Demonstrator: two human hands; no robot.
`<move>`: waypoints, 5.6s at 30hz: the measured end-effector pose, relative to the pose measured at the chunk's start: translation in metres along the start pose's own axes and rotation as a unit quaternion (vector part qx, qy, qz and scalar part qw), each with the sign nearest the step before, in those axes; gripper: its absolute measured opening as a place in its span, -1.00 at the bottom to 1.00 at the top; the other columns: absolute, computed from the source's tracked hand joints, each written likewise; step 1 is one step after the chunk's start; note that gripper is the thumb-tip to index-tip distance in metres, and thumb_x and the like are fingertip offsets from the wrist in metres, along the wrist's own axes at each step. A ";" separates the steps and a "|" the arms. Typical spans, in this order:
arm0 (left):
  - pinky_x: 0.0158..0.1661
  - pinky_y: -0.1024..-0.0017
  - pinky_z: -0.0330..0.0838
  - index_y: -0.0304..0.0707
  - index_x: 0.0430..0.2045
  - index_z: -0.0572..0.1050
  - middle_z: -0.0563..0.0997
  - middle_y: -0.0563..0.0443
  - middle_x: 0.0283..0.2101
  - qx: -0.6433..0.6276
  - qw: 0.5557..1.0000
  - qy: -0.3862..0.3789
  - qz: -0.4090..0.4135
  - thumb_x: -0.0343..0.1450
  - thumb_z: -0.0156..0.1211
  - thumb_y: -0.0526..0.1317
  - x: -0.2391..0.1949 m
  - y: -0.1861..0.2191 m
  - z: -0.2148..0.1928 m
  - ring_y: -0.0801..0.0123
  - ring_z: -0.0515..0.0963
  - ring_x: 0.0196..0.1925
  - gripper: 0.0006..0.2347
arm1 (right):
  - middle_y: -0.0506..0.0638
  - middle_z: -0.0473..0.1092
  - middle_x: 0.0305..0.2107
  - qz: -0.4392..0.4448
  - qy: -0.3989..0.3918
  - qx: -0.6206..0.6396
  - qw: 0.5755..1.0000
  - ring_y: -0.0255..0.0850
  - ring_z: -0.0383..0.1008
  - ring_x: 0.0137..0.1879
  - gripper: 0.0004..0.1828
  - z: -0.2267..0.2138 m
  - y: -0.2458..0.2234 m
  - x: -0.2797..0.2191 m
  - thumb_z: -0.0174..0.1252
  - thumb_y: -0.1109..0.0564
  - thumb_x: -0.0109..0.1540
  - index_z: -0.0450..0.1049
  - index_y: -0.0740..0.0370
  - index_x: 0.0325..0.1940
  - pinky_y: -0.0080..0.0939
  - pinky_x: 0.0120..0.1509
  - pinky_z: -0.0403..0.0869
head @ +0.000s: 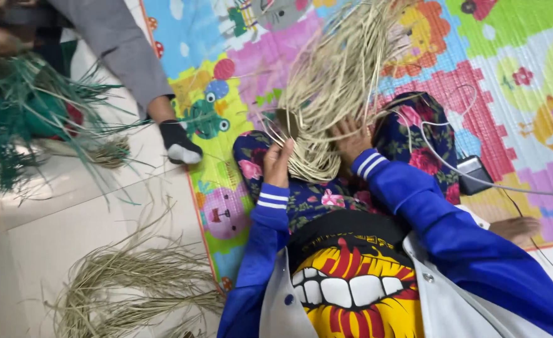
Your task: Weaving dried straw fibers together to create a handcrafted item
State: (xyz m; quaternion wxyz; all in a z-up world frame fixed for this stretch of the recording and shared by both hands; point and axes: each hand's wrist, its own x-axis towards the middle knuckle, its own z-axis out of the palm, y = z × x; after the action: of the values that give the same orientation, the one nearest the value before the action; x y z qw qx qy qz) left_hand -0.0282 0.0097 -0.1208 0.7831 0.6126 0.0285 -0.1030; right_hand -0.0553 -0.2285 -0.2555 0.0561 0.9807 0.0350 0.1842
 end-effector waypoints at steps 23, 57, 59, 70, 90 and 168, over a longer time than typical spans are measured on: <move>-0.24 0.48 0.55 -0.29 -0.54 0.61 0.61 -0.03 -0.51 -0.003 1.000 0.007 -0.001 0.38 0.41 -0.18 -0.016 0.088 0.041 0.46 0.61 -0.37 -0.83 | -0.08 0.37 -0.39 0.052 0.026 0.334 0.941 -0.04 0.56 -0.30 -0.87 -0.239 -0.020 0.053 0.17 -0.06 0.34 0.49 -0.05 -0.10 -0.06 -0.26 0.55; -0.30 0.58 0.46 -0.17 -0.48 0.60 0.62 0.07 -0.49 0.133 0.990 -0.039 -0.008 0.30 0.48 -0.18 -0.009 0.036 0.039 0.59 0.57 -0.39 -0.86 | -0.04 0.38 -0.33 -0.029 0.077 0.283 0.956 -0.02 0.50 -0.11 -0.79 -0.216 0.002 0.057 0.36 -0.08 0.13 0.48 -0.04 -0.35 -0.04 -0.08 0.45; -0.28 0.58 0.50 -0.16 -0.38 0.60 0.66 0.06 -0.43 0.134 0.990 -0.047 -0.007 0.34 0.46 -0.17 -0.010 0.032 0.040 0.57 0.62 -0.36 -0.85 | 0.11 0.43 -0.49 -0.015 -0.011 0.426 0.904 0.16 0.53 -0.25 -0.80 -0.235 0.014 0.051 0.25 -0.05 0.25 0.48 0.08 -0.30 0.10 -0.18 0.48; -0.08 0.42 0.55 -0.28 -0.28 0.60 0.69 -0.08 -0.26 0.043 0.994 -0.104 -0.008 0.37 0.44 -0.25 0.005 -0.013 0.028 0.46 0.62 -0.20 -0.84 | 0.07 0.48 -0.45 -0.079 0.010 0.674 0.735 0.12 0.58 -0.27 -0.82 -0.368 -0.097 0.038 0.13 0.03 0.32 0.45 0.13 -0.32 0.00 -0.23 0.55; -0.18 0.58 0.55 -0.34 -0.46 0.55 0.68 -0.09 -0.19 0.120 0.953 -0.271 -0.063 0.37 0.29 -0.46 0.001 0.047 0.031 0.45 0.60 -0.28 -0.94 | 0.04 0.39 -0.40 -0.326 -0.096 0.763 0.550 0.06 0.43 -0.29 -0.77 -0.423 -0.093 0.044 0.17 0.05 0.30 0.28 0.19 -0.27 -0.03 -0.16 0.38; -0.40 0.54 0.51 -0.26 -0.45 0.66 0.61 -0.08 -0.67 0.326 0.931 -0.149 -0.075 0.31 0.11 -0.40 -0.021 0.040 -0.005 0.41 0.65 -0.56 -0.85 | -0.01 0.53 -0.42 -0.056 -0.199 0.290 0.934 -0.01 0.64 -0.26 -0.88 -0.196 -0.054 0.091 0.22 -0.02 0.20 0.52 -0.02 -0.23 0.05 -0.20 0.60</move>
State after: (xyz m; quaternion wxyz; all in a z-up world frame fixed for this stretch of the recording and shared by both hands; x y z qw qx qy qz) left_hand -0.0402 0.0259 -0.0806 0.5258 0.8078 -0.0780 -0.2550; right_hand -0.0449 -0.1483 -0.0483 -0.2144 0.9674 0.1297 -0.0366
